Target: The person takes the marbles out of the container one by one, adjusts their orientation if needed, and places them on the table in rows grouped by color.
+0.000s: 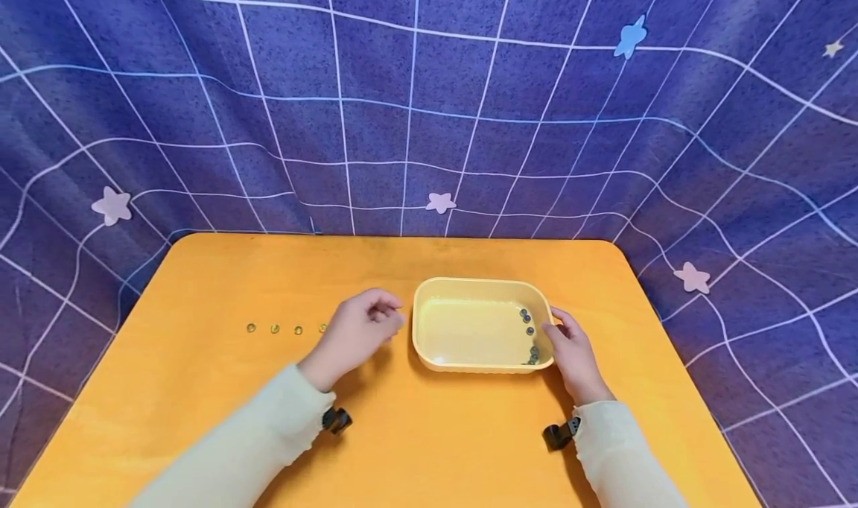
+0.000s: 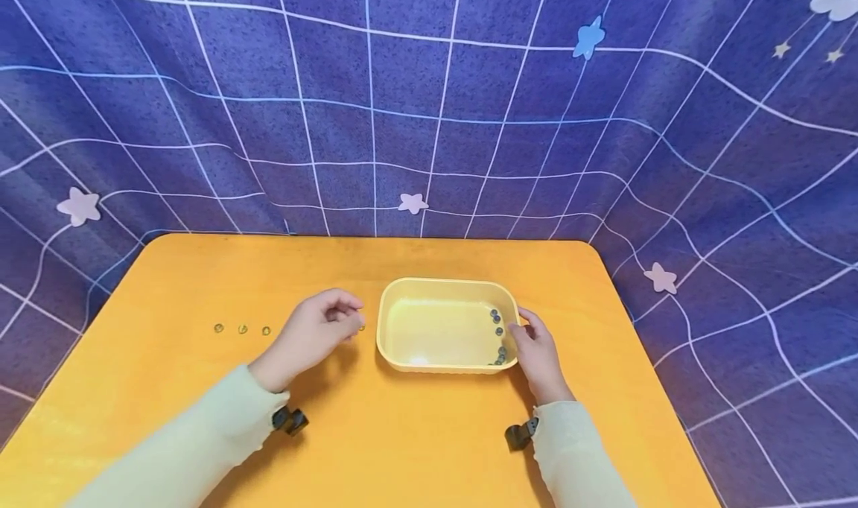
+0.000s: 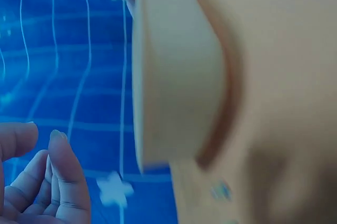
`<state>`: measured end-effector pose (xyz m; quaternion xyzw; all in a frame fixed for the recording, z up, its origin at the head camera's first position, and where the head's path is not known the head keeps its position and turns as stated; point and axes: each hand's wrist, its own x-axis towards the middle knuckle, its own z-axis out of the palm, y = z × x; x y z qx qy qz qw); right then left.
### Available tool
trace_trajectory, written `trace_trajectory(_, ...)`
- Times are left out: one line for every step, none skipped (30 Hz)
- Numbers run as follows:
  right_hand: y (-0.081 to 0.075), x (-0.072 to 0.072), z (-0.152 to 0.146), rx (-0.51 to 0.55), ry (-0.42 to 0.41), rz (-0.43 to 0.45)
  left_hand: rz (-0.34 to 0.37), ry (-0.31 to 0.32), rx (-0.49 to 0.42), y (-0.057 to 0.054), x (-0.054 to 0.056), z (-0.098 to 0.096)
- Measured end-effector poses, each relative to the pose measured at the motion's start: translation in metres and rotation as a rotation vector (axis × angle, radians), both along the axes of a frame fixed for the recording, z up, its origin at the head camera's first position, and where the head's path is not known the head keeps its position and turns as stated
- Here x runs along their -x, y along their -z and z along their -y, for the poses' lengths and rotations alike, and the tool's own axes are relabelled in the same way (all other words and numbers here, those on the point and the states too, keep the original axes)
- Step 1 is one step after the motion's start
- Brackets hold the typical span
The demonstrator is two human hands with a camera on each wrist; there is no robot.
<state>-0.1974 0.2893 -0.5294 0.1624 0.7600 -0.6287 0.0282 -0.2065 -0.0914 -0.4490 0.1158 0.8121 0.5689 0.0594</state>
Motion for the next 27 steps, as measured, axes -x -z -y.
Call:
trace_trajectory(0.000,0.000,0.000,0.001,0.001,-0.004,-0.020,0.017,0.003,-0.002,0.001,-0.009)
trace_trajectory(0.000,0.000,-0.001,-0.002,0.000,-0.004,-0.029,0.033,0.006,-0.005,0.002,-0.018)
trace_trajectory(0.000,0.000,-0.001,0.002,0.002,-0.006,-0.037,0.051,0.004,-0.007,0.002,-0.027)
trace_trajectory(0.000,0.000,-0.001,0.003,0.000,-0.009,-0.044,0.065,0.006,-0.009,0.002,-0.035)
trace_trajectory(0.001,0.000,-0.001,0.004,0.001,-0.011,-0.050,0.079,0.003,-0.011,0.001,-0.043)
trace_trajectory(0.001,0.000,-0.001,0.007,0.001,-0.015,-0.052,0.096,0.003,-0.013,0.001,-0.050)
trace_trajectory(0.001,0.000,0.000,0.008,0.003,-0.017,-0.052,0.115,-0.002,-0.014,0.001,-0.058)
trace_trajectory(0.001,0.000,0.000,0.008,0.004,-0.019,-0.048,0.132,-0.003,-0.015,0.000,-0.065)
trace_trajectory(0.001,0.000,0.000,0.010,0.006,-0.022,-0.049,0.149,-0.009,-0.015,0.000,-0.071)
trace_trajectory(0.001,0.000,-0.001,0.009,0.006,-0.022,-0.045,0.163,-0.015,-0.015,-0.001,-0.077)
trace_trajectory(0.001,0.000,-0.001,0.008,0.007,-0.022,-0.041,0.179,-0.026,-0.015,-0.001,-0.083)
trace_trajectory(0.000,0.000,-0.001,0.007,0.006,-0.021,-0.036,0.193,-0.033,-0.014,-0.001,-0.089)
trace_trajectory(0.000,0.000,-0.001,0.007,0.006,-0.020,-0.028,0.204,-0.046,-0.013,-0.002,-0.095)
trace_trajectory(0.000,0.000,-0.001,0.007,0.004,-0.019,-0.022,0.212,-0.052,-0.013,-0.002,-0.100)
trace_trajectory(-0.001,0.000,-0.001,0.008,0.005,-0.017,-0.014,0.219,-0.061,-0.012,-0.003,-0.105)
trace_trajectory(-0.001,0.000,-0.001,0.005,0.003,-0.013,-0.006,0.225,-0.063,-0.012,-0.003,-0.109)
trace_trajectory(-0.001,0.000,-0.001,0.005,0.004,-0.011,-0.003,0.229,-0.063,-0.012,-0.004,-0.114)
trace_trajectory(-0.002,-0.001,-0.001,0.002,0.004,-0.007,-0.001,0.233,-0.061,-0.012,-0.004,-0.118)
trace_trajectory(-0.002,-0.001,-0.001,-0.001,0.004,-0.003,0.001,0.236,-0.061,-0.011,-0.005,-0.122)
trace_trajectory(-0.002,-0.001,0.000,-0.005,0.003,0.000,-0.001,0.239,-0.061,-0.011,-0.005,-0.125)
trace_trajectory(-0.002,-0.001,0.000,-0.007,0.003,0.003,-0.003,0.243,-0.062,-0.012,-0.005,-0.128)
trace_trajectory(-0.002,-0.001,0.000,-0.009,0.003,0.004,-0.005,0.247,-0.065,-0.012,-0.006,-0.132)
trace_trajectory(-0.002,-0.001,0.000,-0.009,0.004,0.003,-0.005,0.250,-0.075,-0.011,-0.006,-0.135)
trace_trajectory(-0.002,-0.001,-0.001,-0.011,0.004,0.003,-0.004,0.253,-0.085,-0.011,-0.006,-0.138)
trace_trajectory(-0.001,-0.001,-0.001,-0.008,0.004,0.000,-0.007,0.255,-0.090,-0.011,-0.006,-0.141)
trace_trajectory(-0.001,-0.001,-0.001,-0.006,0.004,-0.003,-0.008,0.258,-0.094,-0.011,-0.006,-0.144)
trace_trajectory(-0.001,-0.001,-0.001,-0.002,0.005,-0.006,-0.014,0.259,-0.093,-0.011,-0.006,-0.148)
